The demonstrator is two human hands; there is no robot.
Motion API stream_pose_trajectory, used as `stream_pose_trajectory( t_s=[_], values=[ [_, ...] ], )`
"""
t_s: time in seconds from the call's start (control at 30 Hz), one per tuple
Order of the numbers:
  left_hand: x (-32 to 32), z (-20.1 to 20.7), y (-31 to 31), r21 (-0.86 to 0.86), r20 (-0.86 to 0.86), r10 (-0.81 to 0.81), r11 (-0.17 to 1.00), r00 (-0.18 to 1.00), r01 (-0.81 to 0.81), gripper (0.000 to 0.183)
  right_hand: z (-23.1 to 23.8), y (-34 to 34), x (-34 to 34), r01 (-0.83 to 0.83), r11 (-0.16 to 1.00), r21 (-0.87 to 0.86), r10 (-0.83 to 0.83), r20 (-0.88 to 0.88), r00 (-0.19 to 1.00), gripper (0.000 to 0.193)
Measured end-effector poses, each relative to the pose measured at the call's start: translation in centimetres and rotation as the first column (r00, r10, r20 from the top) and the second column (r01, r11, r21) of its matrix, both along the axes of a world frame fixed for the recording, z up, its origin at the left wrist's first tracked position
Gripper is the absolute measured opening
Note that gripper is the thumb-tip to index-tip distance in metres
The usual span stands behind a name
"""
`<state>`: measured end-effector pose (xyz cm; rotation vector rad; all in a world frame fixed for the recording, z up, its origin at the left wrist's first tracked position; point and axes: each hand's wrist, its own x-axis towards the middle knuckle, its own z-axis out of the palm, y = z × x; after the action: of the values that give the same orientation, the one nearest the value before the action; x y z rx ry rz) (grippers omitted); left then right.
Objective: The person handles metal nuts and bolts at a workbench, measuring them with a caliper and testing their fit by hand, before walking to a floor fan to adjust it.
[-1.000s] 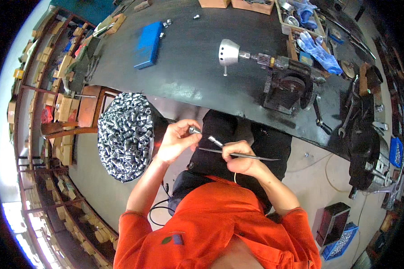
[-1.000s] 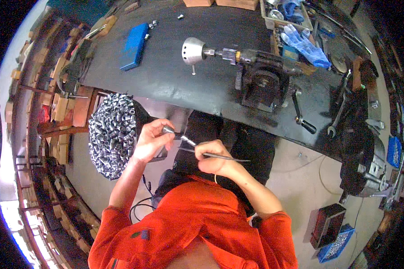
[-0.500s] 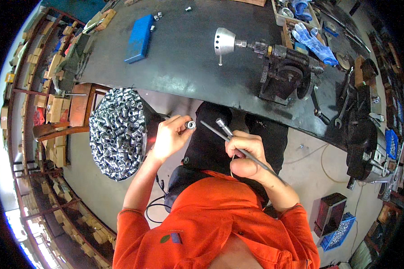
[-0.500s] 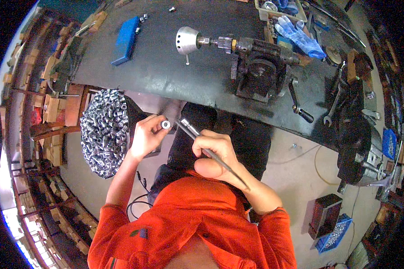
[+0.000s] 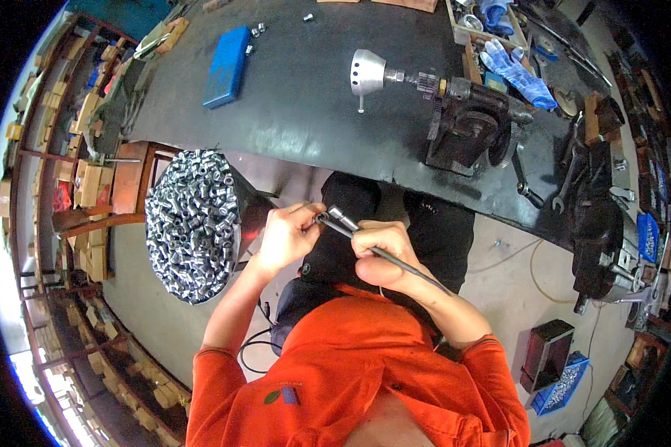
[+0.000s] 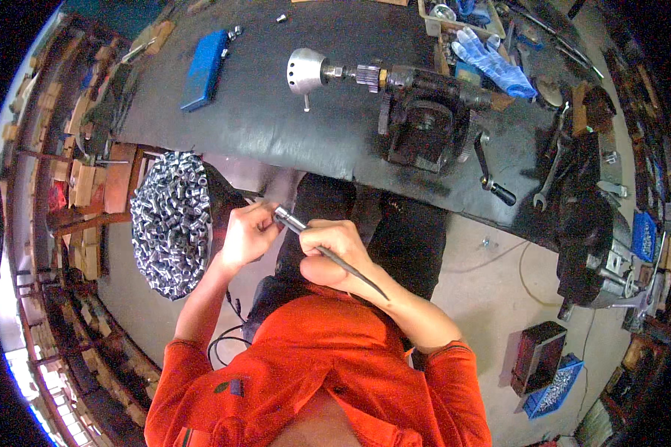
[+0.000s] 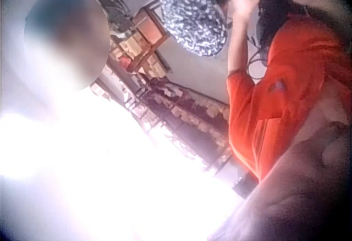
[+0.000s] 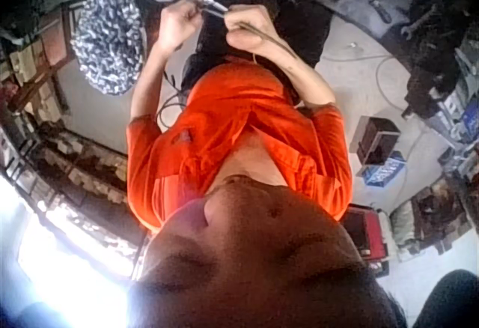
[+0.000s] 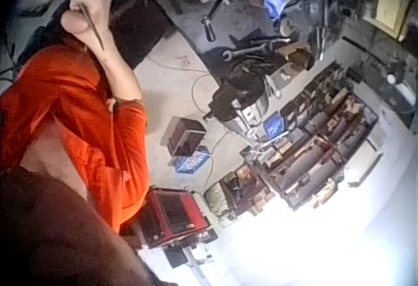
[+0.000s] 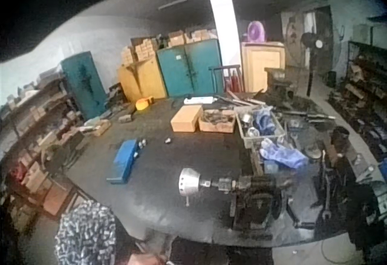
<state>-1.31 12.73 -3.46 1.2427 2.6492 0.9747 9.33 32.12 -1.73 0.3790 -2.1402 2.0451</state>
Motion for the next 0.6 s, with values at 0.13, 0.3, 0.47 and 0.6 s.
stream_pose_trajectory(
  t_s=[0.13, 0.3, 0.47, 0.6],
  values=[
    [0.7, 0.1, 1.2, -0.018, 0.019, -0.01, 1.0, 1.0, 0.01, 0.024, -3.0, -1.3, -1.7, 0.06, 0.992, 0.107, -0.048, -0.11, 0.993, 0.026],
    [-1.8, 1.0, 1.5, -0.029, -0.047, 0.049, 0.998, 0.998, -0.05, 0.02, -1.3, 0.0, -0.8, 0.233, 0.966, 0.109, -0.196, -0.276, 0.941, 0.023],
    [-8.3, 1.6, 4.3, -0.092, 0.04, 0.218, 0.972, 0.975, -0.214, 0.026, -0.6, 1.3, 1.2, 0.289, 0.954, 0.082, -0.268, -0.201, 0.942, 0.021],
    [-14.6, -0.7, 7.7, -0.039, -0.137, 0.245, 0.967, 0.96, -0.252, 0.03, -2.0, 0.9, 1.7, 0.225, 0.972, 0.074, -0.212, -0.155, 0.965, 0.019]
  ],
)
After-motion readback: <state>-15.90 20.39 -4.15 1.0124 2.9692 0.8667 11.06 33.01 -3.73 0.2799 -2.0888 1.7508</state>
